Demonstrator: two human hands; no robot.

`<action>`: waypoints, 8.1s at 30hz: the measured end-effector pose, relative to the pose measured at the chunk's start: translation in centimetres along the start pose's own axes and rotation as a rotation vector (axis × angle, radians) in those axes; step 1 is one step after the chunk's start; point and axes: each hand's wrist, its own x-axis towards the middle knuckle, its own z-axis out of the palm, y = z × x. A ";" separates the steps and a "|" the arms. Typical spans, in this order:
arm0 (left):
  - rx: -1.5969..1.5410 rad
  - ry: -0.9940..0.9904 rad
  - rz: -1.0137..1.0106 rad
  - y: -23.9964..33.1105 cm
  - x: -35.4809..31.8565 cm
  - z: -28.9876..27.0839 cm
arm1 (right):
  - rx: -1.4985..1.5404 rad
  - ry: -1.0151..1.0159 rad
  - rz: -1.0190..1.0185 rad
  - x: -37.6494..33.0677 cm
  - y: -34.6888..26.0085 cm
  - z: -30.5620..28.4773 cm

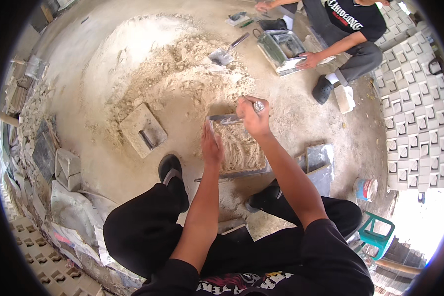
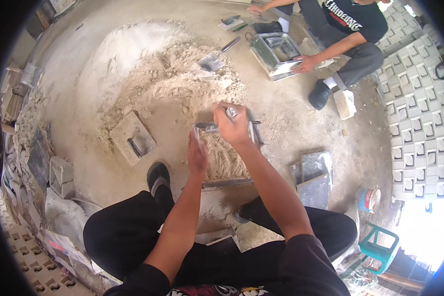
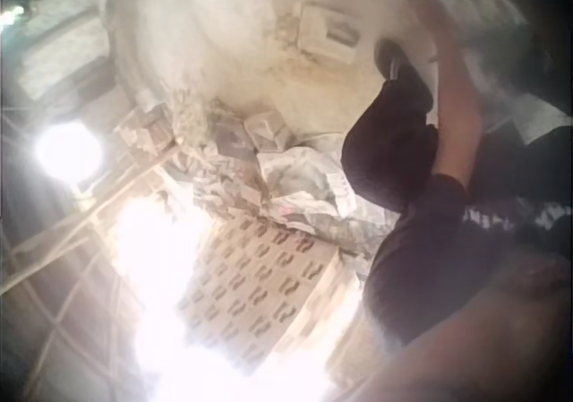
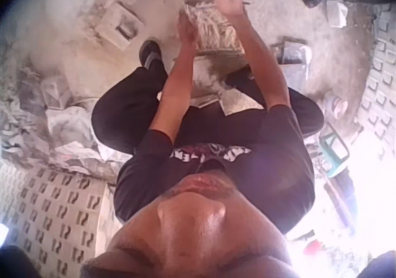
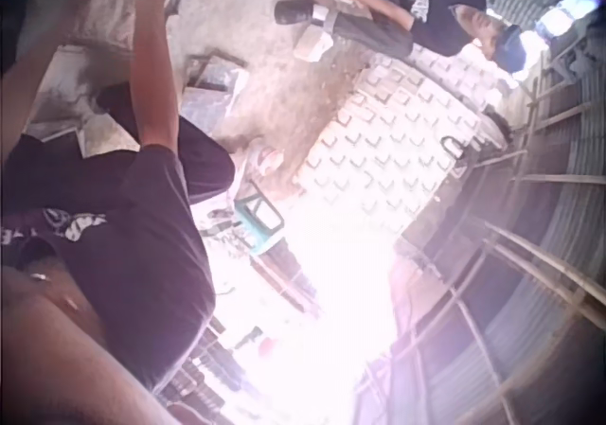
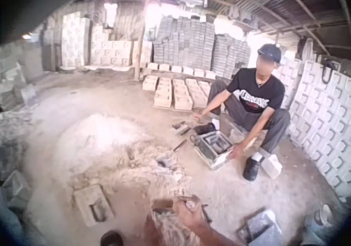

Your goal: The person fills a square mold with a sand mixture, levels it using a trowel and their hands, and then compresses the mixture with a vertical tool.

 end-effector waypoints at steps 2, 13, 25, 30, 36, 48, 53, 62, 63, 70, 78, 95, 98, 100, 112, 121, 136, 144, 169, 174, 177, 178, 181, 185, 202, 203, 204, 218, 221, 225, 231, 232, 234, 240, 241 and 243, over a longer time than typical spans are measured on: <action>0.031 -0.001 0.020 -0.1 0.2 -0.1 | 0.069 0.002 0.051 -0.2 0.0 -0.1; 0.133 -0.114 0.324 6.3 3.0 -3.3 | 0.122 0.167 0.083 -0.1 -7.1 -1.4; 0.055 -0.375 0.150 14.3 6.8 -13.0 | -0.694 -0.270 -0.157 -2.0 -17.3 0.4; -0.002 -0.085 0.148 12.4 6.7 -14.9 | -0.411 -0.193 -0.291 -1.5 -13.2 -4.0; -0.054 0.040 -0.126 4.1 5.7 -18.1 | -1.260 -0.822 0.119 -2.0 -7.6 -3.0; 0.076 -0.056 -0.360 -7.4 0.4 -14.2 | -1.090 -0.023 -0.070 -5.5 12.5 -6.1; 0.130 -0.091 -0.461 -8.2 0.0 -12.6 | -1.258 0.094 0.225 -10.1 18.9 -7.3; 0.219 -0.088 -0.513 -9.9 1.9 -11.2 | -1.106 -0.034 -0.017 -8.5 18.6 1.9; 0.242 -0.107 -0.499 -10.1 2.0 -10.9 | -1.077 -0.104 -0.040 -8.8 18.2 3.1; 0.306 -0.190 -0.453 -10.8 0.5 -8.8 | -1.227 -0.342 -0.179 -9.5 17.6 3.3; 0.381 -0.169 -0.476 -12.1 -1.0 -8.9 | -1.278 -0.049 -0.008 -12.9 16.9 -6.0; 0.493 -0.121 -0.127 -14.3 4.4 -13.6 | -0.977 -0.182 -0.384 -12.8 13.5 5.5; 0.243 -0.041 -0.277 -10.2 7.0 -16.1 | -0.937 -0.164 -0.466 -11.1 14.5 8.1; 0.214 0.051 -0.314 -10.7 6.9 -19.8 | -0.781 -0.300 -0.276 -10.0 14.2 11.7; 0.027 0.403 -0.738 -16.2 3.4 -25.7 | -0.664 -0.225 0.029 -4.9 26.8 31.4; -0.093 0.186 -0.379 -14.1 15.2 -27.4 | -0.464 -0.104 0.296 -1.5 24.0 31.9; -0.012 -0.225 -0.235 -5.0 17.3 -23.2 | -0.511 0.088 0.560 11.5 27.9 18.6; -0.033 -0.185 -0.292 -4.5 15.7 -24.4 | -0.487 0.104 0.574 12.8 26.8 19.0; 0.006 -0.052 -0.149 3.7 9.4 -15.6 | -0.779 -0.328 0.163 -6.0 3.6 -3.8; -0.195 -0.169 -0.129 0.1 2.9 -6.8 | -0.965 -0.455 0.126 -9.9 3.3 -9.3; -0.331 -0.339 -0.229 5.0 -0.5 -3.4 | -0.961 -0.485 0.132 -11.0 6.0 -13.0; -0.308 -0.352 -0.252 5.9 -0.9 -3.0 | -0.924 -0.498 0.164 -11.0 6.8 -13.3; -0.148 -0.423 -0.222 3.1 -1.7 -4.1 | -0.932 -0.642 0.214 -10.1 4.5 -10.3; -0.213 -0.357 -0.119 2.1 -2.0 -2.5 | -0.992 -0.632 0.238 -9.3 5.0 -10.3; 0.233 -0.457 0.224 7.6 -3.1 0.1 | -1.108 -0.768 0.320 -9.0 4.0 -14.0; 0.211 -0.434 0.208 7.2 -3.1 0.3 | -1.080 -0.750 0.291 -9.0 3.9 -13.9; 0.190 -0.412 0.191 6.9 -3.0 0.5 | -1.050 -0.731 0.263 -9.0 3.8 -13.8; 0.013 -0.382 0.056 5.6 -3.0 -0.6 | -0.973 -0.654 0.300 -10.5 2.2 -15.1; -0.037 -0.440 0.001 5.4 -2.7 -1.4 | -1.021 -0.681 0.458 -10.3 1.6 -16.2; -0.006 -0.532 0.063 4.3 -3.3 -1.3 | -1.081 -0.662 0.331 -10.2 1.6 -16.6; -0.163 -0.580 -0.027 3.5 -3.1 -0.6 | -1.092 -0.686 0.276 -9.8 2.1 -15.3; -0.195 -0.561 -0.040 2.9 -2.9 -0.8 | -1.098 -0.684 0.269 -9.7 2.0 -14.7; -0.143 -0.565 -0.039 3.9 -2.8 -0.7 | -1.130 -0.738 0.234 -9.3 2.8 -15.6; -0.116 -0.554 -0.014 4.4 -2.8 -1.3 | -1.169 -0.706 0.300 -8.7 2.2 -14.8; -0.107 -0.562 -0.023 4.5 -2.7 -1.3 | -1.148 -0.690 0.299 -8.7 2.0 -15.0; -0.140 -0.585 -0.048 5.5 -2.5 -0.7 | -1.116 -0.688 0.299 -8.8 3.1 -17.2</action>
